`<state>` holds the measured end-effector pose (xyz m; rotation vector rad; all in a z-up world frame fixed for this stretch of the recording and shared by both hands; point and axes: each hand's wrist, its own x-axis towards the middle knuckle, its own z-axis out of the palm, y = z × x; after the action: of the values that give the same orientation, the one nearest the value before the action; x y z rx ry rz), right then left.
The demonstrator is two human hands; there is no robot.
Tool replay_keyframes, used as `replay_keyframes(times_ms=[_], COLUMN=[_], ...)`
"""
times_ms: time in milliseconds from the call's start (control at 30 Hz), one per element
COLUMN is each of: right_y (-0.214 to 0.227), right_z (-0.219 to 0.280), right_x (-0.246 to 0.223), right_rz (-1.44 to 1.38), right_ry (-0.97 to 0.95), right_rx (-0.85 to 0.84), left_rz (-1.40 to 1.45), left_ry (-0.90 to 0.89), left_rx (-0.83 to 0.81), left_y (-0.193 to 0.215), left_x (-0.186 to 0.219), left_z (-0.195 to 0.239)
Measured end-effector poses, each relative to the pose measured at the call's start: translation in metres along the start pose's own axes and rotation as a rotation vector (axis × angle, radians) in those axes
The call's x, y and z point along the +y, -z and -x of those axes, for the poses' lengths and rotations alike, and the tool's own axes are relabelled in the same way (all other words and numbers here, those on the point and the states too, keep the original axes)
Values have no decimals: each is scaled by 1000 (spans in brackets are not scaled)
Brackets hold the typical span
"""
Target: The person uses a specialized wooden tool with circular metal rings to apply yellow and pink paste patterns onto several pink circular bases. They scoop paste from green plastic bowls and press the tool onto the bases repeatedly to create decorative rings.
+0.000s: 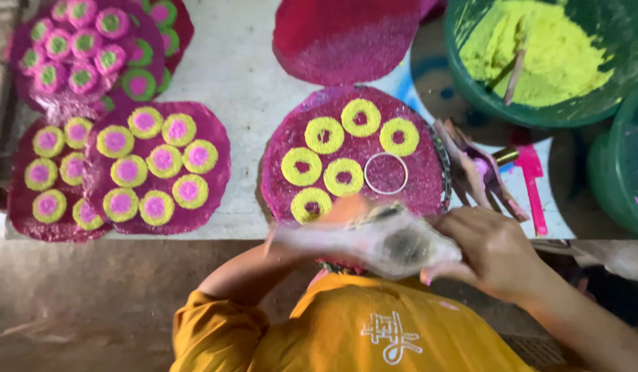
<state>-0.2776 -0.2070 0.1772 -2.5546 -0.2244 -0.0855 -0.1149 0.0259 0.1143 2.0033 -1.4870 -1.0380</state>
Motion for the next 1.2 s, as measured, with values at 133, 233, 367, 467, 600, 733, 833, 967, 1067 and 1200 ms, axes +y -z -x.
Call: replay_keyframes(times_ms=[133,233,367,467,600,733,833,967,1067,1200], right_y=[51,68,51,38,42,50,75,142,181,186], right_z=[-64,-92,-70,-49,-33,-21,-19,-36,-64,-108], right_x=[-48,-48,-61,-69,-63,-30,5,56,91,149], right_rz=[172,187,-292,-524,-779,-849,-788,159,798,691], right_ry=[679,921,406,332,293,261,268,547,786,863], right_rx=[99,-126,-673,-715,-709,-732,-717,-179,37,558], left_rz=[124,144,97,36,-116,-161,-356,983,1462,1756], left_ry=[-150,-246,-335,-334,-233,131,307,115,-189,-503], left_rx=[-111,-111,-72,-23,76,-67,-71,240,-145,131], left_y=[6,7,17,21,24,15,17,36,23,-18], left_x=[14,22,31,38,42,29,8,-19,-7,35], left_z=[40,60,84,103,103,86,64,52,-4,-121])
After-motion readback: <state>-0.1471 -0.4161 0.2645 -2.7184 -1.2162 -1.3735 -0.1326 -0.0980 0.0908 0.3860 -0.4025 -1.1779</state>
